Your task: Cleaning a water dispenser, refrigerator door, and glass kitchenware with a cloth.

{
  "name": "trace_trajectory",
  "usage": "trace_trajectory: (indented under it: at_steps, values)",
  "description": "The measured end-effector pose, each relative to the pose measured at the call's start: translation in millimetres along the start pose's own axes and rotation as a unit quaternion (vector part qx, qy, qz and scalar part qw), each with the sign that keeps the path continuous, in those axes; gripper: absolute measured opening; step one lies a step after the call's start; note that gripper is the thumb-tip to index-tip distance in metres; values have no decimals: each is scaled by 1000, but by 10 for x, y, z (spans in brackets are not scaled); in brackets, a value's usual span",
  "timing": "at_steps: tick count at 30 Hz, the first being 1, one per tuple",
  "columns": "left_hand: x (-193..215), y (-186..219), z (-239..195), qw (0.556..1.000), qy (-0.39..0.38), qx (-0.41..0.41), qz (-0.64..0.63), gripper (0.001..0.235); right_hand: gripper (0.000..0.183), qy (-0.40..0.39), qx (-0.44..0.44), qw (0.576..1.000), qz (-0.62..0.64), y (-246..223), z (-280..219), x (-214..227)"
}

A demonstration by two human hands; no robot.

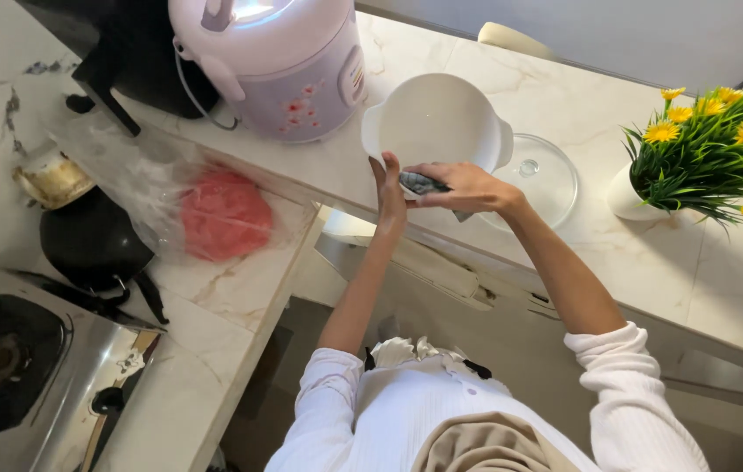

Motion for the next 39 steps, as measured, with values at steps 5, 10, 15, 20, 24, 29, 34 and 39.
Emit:
trace_trajectory:
  at_steps: [5,10,15,20,24,29,34,39]
  values:
    - [128,-526,445,992,0,105,-71,121,71,15,40,999,1,-160,160,35]
    - [178,-548,602,988,-2,142,-65,122,65,54,51,996,-49,-75,380,12]
    - [143,-485,693,987,-15,146,-64,116,63,103,94,988,-71,-49,469,41]
    - [119,-409,775,990,-16,128,-50,108,52,186,97,969,-131,-71,427,60]
    - [71,-259,743,991,-39,123,-30,112,46,249,102,952,-147,-31,260,184]
    - [69,-165,764,987,-65,149,-14,123,45,336,-40,937,-83,227,-230,653]
    - [125,-74,784,986,-93,136,40,120,51,317,-138,931,-113,840,-579,669]
    - [223,-225,924,983,-104,134,64,119,58,307,-163,931,-110,1089,-565,584]
Point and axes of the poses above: each hand's wrist, its own z-axis towards the middle knuckle, its own x-axis out of the back of the hand, y = z × x, the point moved 6 cm from there along z, towards the middle knuckle, and after that the axes turned 7 degrees about z, right-handed, at the moved point
